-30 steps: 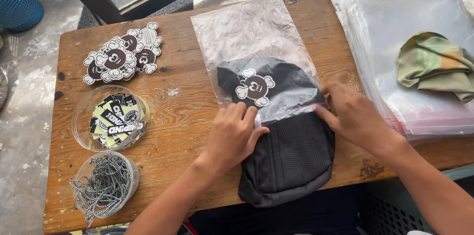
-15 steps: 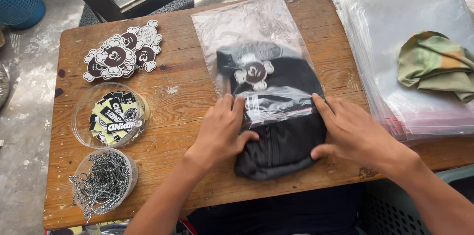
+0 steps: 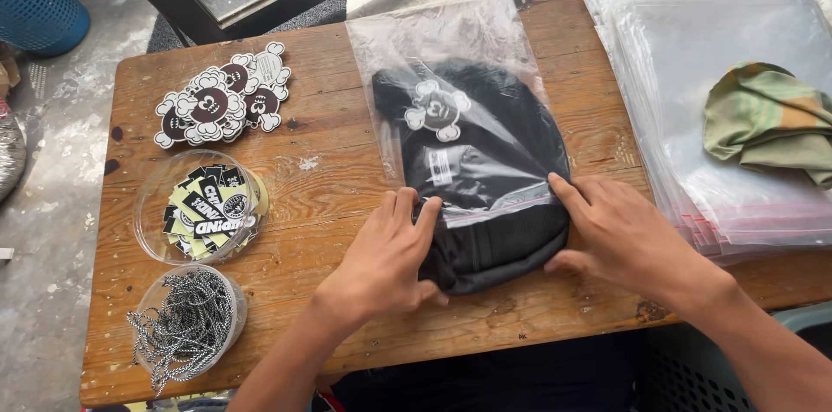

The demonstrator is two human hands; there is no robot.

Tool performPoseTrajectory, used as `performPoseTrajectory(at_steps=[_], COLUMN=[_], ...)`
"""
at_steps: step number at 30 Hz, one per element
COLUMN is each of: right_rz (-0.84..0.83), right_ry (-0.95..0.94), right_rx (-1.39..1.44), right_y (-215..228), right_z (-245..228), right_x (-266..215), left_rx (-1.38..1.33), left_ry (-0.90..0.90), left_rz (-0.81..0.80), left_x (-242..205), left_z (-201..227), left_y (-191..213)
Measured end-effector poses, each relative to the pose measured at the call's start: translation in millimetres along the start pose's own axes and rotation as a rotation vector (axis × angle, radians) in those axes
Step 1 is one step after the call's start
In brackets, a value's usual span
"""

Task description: The person attaches a keychain to a black bag, then wipes a clear plastic bag with a cloth. They place the bag into the plastic bag, seal it, and place it in a basket. The person then retrieves another bag and wipes it with the cloth.

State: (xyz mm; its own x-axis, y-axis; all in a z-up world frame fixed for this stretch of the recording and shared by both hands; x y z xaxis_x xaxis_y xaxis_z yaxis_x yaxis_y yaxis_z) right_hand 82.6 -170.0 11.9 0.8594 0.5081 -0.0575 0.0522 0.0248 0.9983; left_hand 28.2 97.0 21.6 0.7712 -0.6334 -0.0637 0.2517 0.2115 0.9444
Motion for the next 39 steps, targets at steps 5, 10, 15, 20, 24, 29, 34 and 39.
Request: performPoseTrajectory(at_steps=[5,10,15,20,24,29,34,39], right_rz=[0.132,0.168,0.098,-0.208,-0.419,-0.508,-0.134,-0.094], right_ry=[0.040,0.034,-0.008,-0.133,-0.206,-0.245,-0.103,0.309], right_rx=[0.068,0.068,0.060,0.089,0.079,-0.107,-0.354,-0.181], right_y=[8,11,26,42,49,45,72,91], right_z=[-2,2,0,10,5,11,-29,-123], right_x=[4,8,6,4,1,-12,3,41], left_rx=[-0.065,-0.028,0.051,-0.159,-0.140,-0.047,-0.192,-0.113], left_ry=[0.120,0.111,0.092,0.120,0.134,0.040,-0.058,0.148], left_rz=[0.086,0.287,0.362,0.217,0.080,0.204,0.341,0.560], left_x=[7,13,13,9,11,-8,-68,-142], left_z=[-6,-3,5,5,16,32,36,21], left_y=[7,2,4,14,4,-12,4,53])
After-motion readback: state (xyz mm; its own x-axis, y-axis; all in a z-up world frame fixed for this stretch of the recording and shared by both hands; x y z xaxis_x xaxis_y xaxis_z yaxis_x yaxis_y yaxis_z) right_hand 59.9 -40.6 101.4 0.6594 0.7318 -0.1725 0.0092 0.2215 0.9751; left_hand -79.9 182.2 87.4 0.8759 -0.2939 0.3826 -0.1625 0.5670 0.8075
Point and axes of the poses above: each hand's wrist, its own x-axis towards the middle knuckle, its own y-axis out of the back of the hand, z = x × y, the point moved 4 cm from there along x, towards the middle knuckle, and after that the axes turned 12 degrees about -y, right-handed, at the moved point
